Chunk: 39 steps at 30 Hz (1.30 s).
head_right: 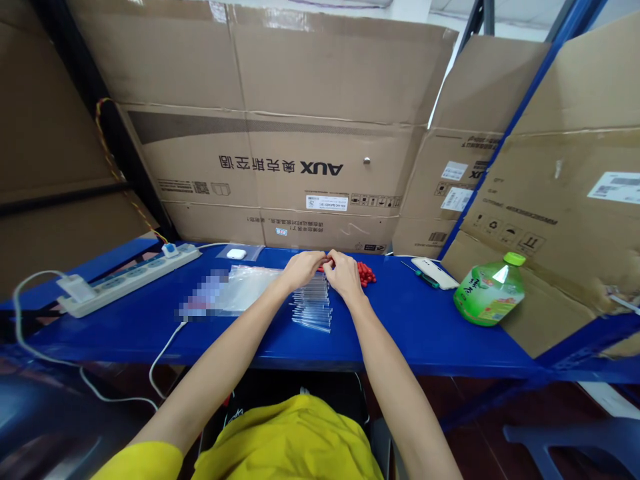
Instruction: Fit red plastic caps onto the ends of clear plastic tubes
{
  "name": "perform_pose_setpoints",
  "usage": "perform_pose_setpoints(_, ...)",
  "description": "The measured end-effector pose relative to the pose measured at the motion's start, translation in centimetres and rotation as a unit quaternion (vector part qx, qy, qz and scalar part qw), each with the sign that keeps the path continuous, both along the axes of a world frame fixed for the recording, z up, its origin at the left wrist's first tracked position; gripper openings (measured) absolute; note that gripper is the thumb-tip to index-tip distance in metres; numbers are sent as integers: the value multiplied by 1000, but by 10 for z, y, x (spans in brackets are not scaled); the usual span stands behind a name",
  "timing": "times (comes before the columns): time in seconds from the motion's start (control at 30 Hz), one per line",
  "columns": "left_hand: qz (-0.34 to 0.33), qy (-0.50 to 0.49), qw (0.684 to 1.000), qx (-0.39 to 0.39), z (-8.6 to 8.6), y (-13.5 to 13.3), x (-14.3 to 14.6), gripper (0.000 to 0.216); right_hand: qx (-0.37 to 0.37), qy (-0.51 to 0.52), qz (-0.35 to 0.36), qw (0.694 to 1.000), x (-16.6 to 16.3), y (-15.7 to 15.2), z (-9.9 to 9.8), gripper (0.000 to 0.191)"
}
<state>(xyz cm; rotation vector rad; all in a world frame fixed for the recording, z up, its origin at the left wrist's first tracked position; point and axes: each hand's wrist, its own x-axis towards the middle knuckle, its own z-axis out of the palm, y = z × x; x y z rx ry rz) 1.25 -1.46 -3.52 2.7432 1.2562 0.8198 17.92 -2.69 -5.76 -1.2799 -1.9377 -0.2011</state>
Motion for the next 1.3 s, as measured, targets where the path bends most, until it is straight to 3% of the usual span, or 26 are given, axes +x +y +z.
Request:
perform_pose_setpoints(0.2, -32, -14, 999, 21, 0, 1, 0, 32, 4, 32, -1, 999, 3, 3, 0, 21)
perform_pose_setpoints(0.33, -76, -53, 996, 16, 3, 3, -4, 38, -21, 95, 86, 991, 7, 1, 6, 20)
perform_pose_setpoints(0.53, -116, -118, 985, -51, 12, -5, -8, 44, -91, 225, 198, 950, 11, -5, 16, 16)
perform_pose_setpoints(0.73, -129, -163, 974, -93, 16, -12, -9, 46, -142, 317, 307, 886, 7, -8, 16, 12)
perform_pose_setpoints(0.87, -137, -218, 961, -101, 15, -13, -5, 45, -186, 395, 369, 820, -3, -14, 17, 11)
perform_pose_setpoints(1.1, -96, -262, 960, 6, 4, -7, 8, 49, -238, 487, 413, 732, -15, -20, 18, 17)
perform_pose_setpoints(1.2, -75, -265, 961, 36, 2, -6, 13, 51, -243, 494, 408, 728, -15, -18, 16, 21)
perform_pose_setpoints(1.3, -26, -254, 965, 54, 3, -8, 16, 55, -218, 480, 377, 761, -15, -16, 16, 23)
